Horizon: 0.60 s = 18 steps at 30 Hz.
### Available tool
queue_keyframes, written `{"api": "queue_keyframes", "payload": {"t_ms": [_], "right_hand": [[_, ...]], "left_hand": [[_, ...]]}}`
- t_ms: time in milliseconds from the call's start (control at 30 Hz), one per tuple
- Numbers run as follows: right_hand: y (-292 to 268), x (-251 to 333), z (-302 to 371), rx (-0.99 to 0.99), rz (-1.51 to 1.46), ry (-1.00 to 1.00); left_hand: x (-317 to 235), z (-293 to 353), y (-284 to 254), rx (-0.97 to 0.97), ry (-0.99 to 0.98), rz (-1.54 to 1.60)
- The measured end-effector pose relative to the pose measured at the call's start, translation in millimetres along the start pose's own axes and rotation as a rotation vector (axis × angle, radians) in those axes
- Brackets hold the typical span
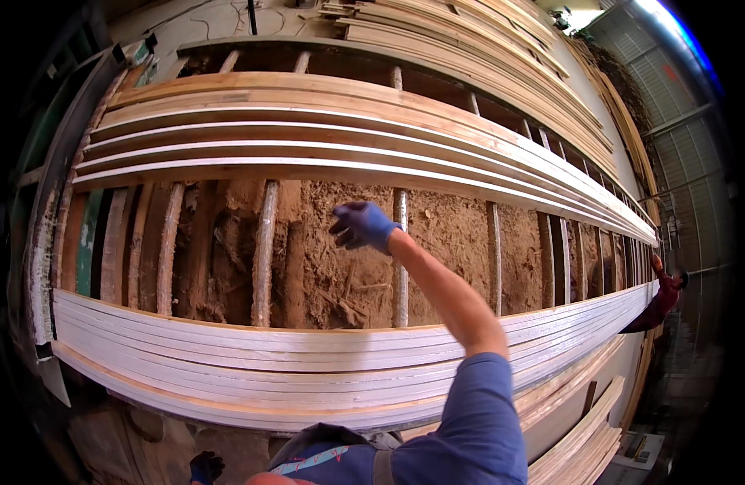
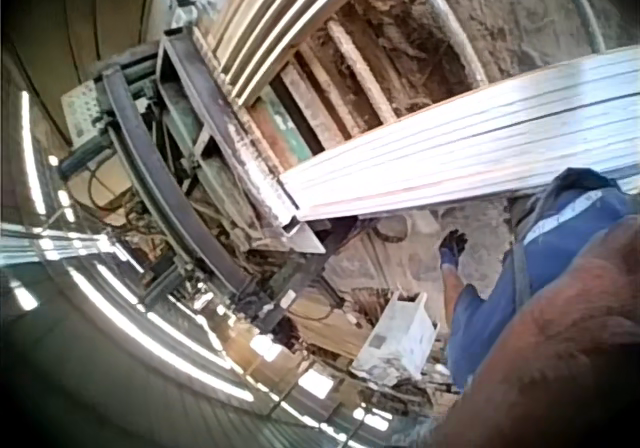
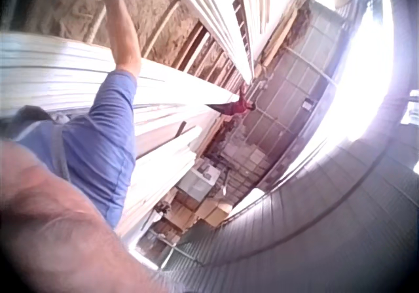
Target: The person applies white paint to long wooden planks using a paint roller. They dip the roller into a bucket of paint and roll it along the surface of the planks, which are arranged on a large curved wooden structure. The person moves along the structure to cover different sections of the wood.
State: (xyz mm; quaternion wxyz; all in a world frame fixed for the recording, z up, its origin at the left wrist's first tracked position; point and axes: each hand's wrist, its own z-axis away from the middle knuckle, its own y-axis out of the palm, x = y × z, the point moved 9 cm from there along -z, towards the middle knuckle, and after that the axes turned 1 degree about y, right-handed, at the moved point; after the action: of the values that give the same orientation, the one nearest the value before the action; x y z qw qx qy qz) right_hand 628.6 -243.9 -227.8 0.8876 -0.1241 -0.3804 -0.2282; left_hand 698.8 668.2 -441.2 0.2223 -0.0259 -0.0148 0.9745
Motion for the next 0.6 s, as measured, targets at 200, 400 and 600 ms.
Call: {"api": "queue_keyframes", "payload": {"t_ms": [200, 400, 600], "right_hand": [[-41.9, -13.2, -100.6, -0.103, -1.118, -0.322], [-67.7, 33.8, -157.2, -0.107, -1.305, -0.529], [-75.0, 61.8, -181.5, 0.074, -1.485, -0.648]], "left_hand": [[-22.5, 20.5, 16.5, 0.002, -0.074, -0.083], [8.6, 45.4, 16.5, -0.092, 0.011, -0.053], [55.4, 51.7, 38.1, -0.075, -0.204, 0.057]]}}
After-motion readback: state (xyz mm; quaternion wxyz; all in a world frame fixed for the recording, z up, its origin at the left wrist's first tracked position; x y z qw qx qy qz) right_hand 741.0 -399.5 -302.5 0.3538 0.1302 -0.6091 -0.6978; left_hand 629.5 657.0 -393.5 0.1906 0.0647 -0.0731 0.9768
